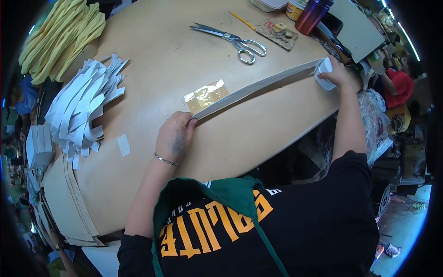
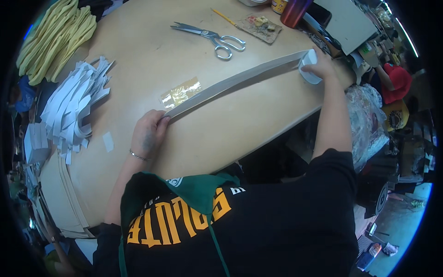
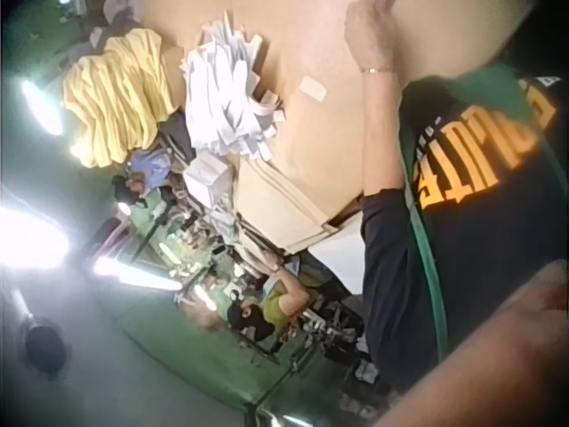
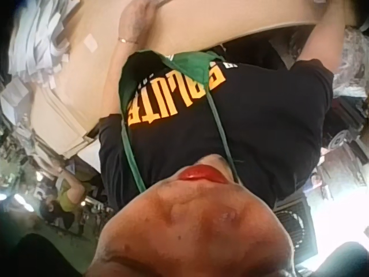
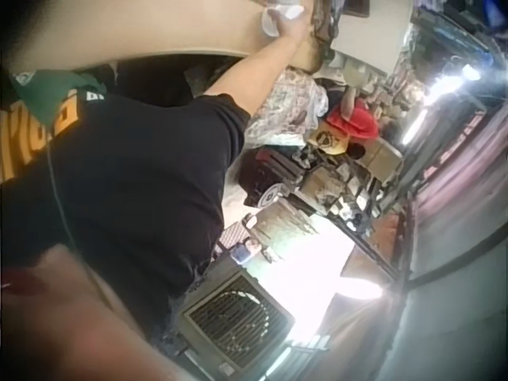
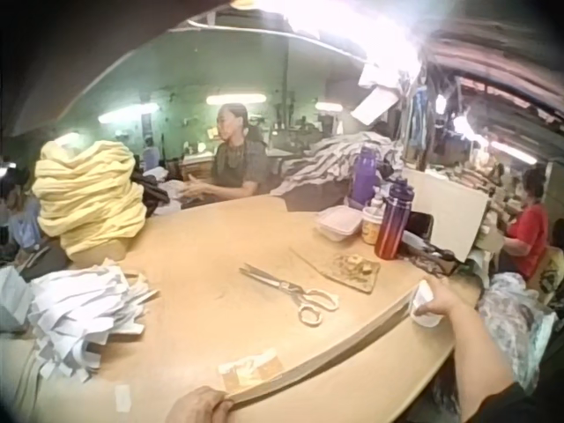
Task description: The person unrolls a length of white strap from a roll, folds it into segments by hand, and cuts the pieces using scissors.
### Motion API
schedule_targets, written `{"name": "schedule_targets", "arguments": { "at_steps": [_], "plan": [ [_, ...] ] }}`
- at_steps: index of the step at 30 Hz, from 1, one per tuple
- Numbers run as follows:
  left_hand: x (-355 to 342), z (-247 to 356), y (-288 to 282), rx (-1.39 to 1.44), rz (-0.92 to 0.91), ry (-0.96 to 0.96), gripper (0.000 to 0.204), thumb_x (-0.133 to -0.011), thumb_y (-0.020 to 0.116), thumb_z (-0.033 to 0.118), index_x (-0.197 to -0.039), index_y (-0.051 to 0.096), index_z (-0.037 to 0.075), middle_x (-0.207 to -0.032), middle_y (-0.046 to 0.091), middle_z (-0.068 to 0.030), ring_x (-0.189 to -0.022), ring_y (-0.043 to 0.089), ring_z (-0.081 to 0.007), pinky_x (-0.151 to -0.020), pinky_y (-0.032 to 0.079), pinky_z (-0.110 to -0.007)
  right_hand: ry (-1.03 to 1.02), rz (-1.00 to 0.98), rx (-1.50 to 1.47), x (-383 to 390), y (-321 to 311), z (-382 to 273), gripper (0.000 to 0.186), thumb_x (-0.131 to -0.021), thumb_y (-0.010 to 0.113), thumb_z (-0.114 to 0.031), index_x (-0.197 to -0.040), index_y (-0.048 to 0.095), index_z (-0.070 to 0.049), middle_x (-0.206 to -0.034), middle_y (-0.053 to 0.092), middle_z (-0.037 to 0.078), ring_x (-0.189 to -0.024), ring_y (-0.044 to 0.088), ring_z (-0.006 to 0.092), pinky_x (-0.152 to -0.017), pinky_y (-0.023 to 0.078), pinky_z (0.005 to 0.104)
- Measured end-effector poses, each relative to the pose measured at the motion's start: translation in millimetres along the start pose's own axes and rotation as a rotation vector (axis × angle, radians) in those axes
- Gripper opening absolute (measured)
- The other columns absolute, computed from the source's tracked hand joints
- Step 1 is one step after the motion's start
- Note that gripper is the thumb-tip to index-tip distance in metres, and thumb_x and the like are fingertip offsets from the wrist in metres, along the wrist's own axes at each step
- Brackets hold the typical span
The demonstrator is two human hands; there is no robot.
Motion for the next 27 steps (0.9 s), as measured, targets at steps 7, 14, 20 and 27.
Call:
{"name": "schedule_targets", "arguments": {
  "at_steps": [7, 14, 20, 27],
  "plan": [
    [19, -34, -39, -0.08, 0.003, -0.05, 0.01, -0.081, 0.061, 0.01, -0.083, 0.063, 0.0, -0.077, 0.059, -0.0159, -0.073, 0.058, -0.0326, -0.066, 0.046, -0.038, -0.163, 0.084, 0.188, 27, 4, -23, 0.099, -0.054, 0.08, -0.045, -0.14, 0.033, -0.032, -0.142, 0.032, 0.017, -0.133, 0.026, 0.0349, -0.105, 0.029, 0.0479],
    [48, -63, -73, -0.127, 0.077, -0.205, 0.011, -0.081, 0.061, 0.011, -0.083, 0.064, 0.0, -0.076, 0.059, -0.0158, -0.071, 0.058, -0.032, -0.065, 0.045, -0.037, -0.132, 0.111, 0.299, 55, 4, -68, 0.092, -0.059, 0.075, -0.054, -0.139, 0.035, -0.031, -0.139, 0.036, 0.016, -0.133, 0.029, 0.0346, -0.096, 0.032, 0.0629],
    [58, -72, -80, -0.143, 0.076, -0.144, 0.011, -0.081, 0.062, 0.01, -0.085, 0.064, -0.001, -0.072, 0.056, -0.015, -0.065, 0.056, -0.0298, -0.062, 0.044, -0.036, 0.097, 0.174, 0.384, 66, 13, -104, 0.092, -0.062, 0.074, -0.051, -0.14, 0.031, -0.027, -0.139, 0.036, 0.014, -0.131, 0.031, 0.0342, -0.095, 0.033, 0.0628],
    [78, -77, -95, -0.178, 0.119, -0.19, 0.01, -0.082, 0.063, 0.009, -0.085, 0.063, -0.001, -0.069, 0.054, -0.0129, -0.062, 0.053, -0.0257, -0.06, 0.043, -0.033, 0.021, 0.079, 0.368, 75, -7, -42, 0.097, -0.058, 0.082, -0.038, -0.14, 0.031, -0.027, -0.141, 0.034, 0.013, -0.13, 0.031, 0.0381, -0.095, 0.035, 0.0628]
  ]
}}
Point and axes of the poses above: each hand's wrist, its own x-axis away from the middle knuckle, its own y-axis out of the palm, z = x × y, the point moved 2 cm from there along -x, towards the middle knuckle
